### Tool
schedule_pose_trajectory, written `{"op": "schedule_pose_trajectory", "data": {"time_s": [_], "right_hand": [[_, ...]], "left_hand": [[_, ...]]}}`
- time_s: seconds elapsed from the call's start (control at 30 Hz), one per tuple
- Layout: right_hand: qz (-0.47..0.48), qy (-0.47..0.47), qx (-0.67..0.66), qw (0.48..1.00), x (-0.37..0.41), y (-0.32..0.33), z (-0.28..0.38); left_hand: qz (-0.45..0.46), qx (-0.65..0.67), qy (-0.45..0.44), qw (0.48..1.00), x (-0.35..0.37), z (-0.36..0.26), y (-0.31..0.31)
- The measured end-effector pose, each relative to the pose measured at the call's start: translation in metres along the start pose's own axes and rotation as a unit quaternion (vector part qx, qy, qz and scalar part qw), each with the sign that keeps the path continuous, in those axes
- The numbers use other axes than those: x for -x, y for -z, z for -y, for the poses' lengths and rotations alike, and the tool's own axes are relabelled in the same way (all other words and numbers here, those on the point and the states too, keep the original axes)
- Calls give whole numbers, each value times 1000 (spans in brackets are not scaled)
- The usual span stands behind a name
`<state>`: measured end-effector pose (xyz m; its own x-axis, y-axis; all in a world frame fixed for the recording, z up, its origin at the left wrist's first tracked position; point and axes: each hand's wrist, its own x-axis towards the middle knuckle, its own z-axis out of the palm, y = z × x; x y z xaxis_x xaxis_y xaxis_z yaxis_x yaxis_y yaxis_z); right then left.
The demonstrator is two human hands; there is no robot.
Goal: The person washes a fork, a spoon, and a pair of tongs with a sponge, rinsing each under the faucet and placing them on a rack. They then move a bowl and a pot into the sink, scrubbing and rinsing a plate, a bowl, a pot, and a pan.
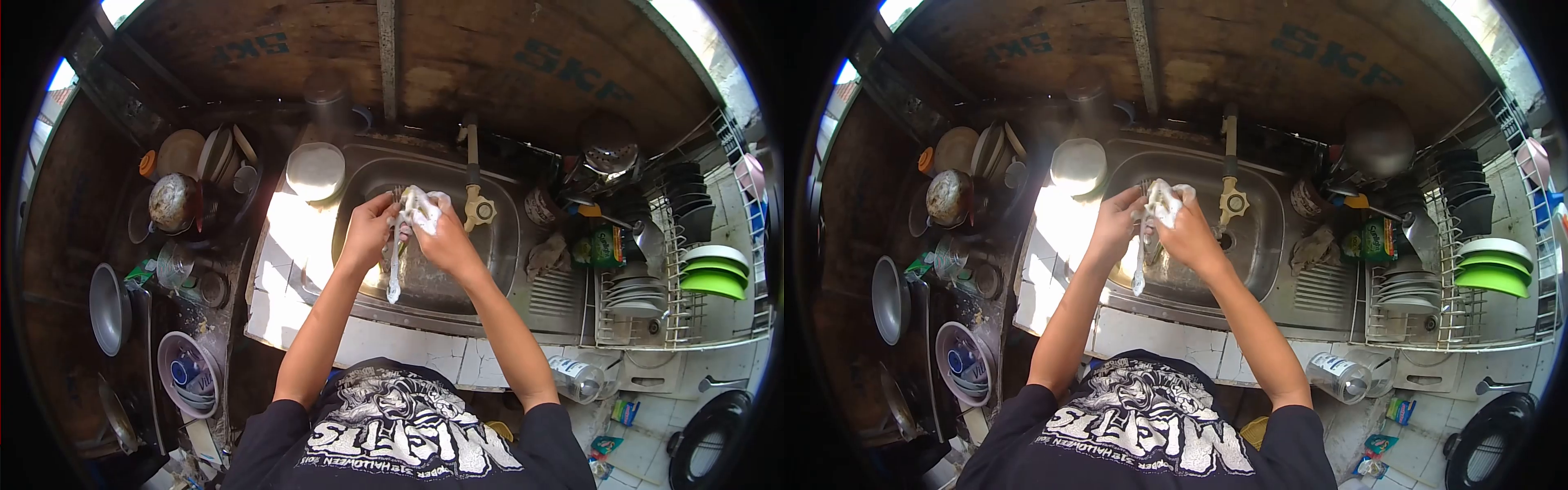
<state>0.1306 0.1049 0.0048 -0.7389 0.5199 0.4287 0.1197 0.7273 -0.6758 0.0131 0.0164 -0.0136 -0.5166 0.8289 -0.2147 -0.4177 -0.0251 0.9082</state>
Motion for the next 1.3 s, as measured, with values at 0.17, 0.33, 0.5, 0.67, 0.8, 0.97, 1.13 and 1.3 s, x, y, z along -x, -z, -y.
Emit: {"op": "schedule_pose_trajectory", "data": {"time_s": [0.17,0.33,0.5,0.67,0.8,0.97,1.13,1.3], "right_hand": [[11,20,-8,1000,-9,5,2],[56,62,60,995,4,5,0],[43,84,131,987,-6,14,-5],[91,154,122,976,-2,21,-5],[9,98,150,984,-15,30,-18],[-46,32,6,998,-39,17,3],[29,3,-25,999,-97,-70,-16],[108,-60,-66,990,-134,-149,-40]], "left_hand": [[-1,97,17,995,18,-9,3],[100,62,49,992,30,-6,5],[107,41,63,991,34,-13,-1],[114,20,71,991,36,-16,3],[121,63,90,987,40,-6,3],[-12,90,87,992,32,15,32],[-127,103,97,982,39,43,72],[-186,75,100,975,36,63,92]]}}
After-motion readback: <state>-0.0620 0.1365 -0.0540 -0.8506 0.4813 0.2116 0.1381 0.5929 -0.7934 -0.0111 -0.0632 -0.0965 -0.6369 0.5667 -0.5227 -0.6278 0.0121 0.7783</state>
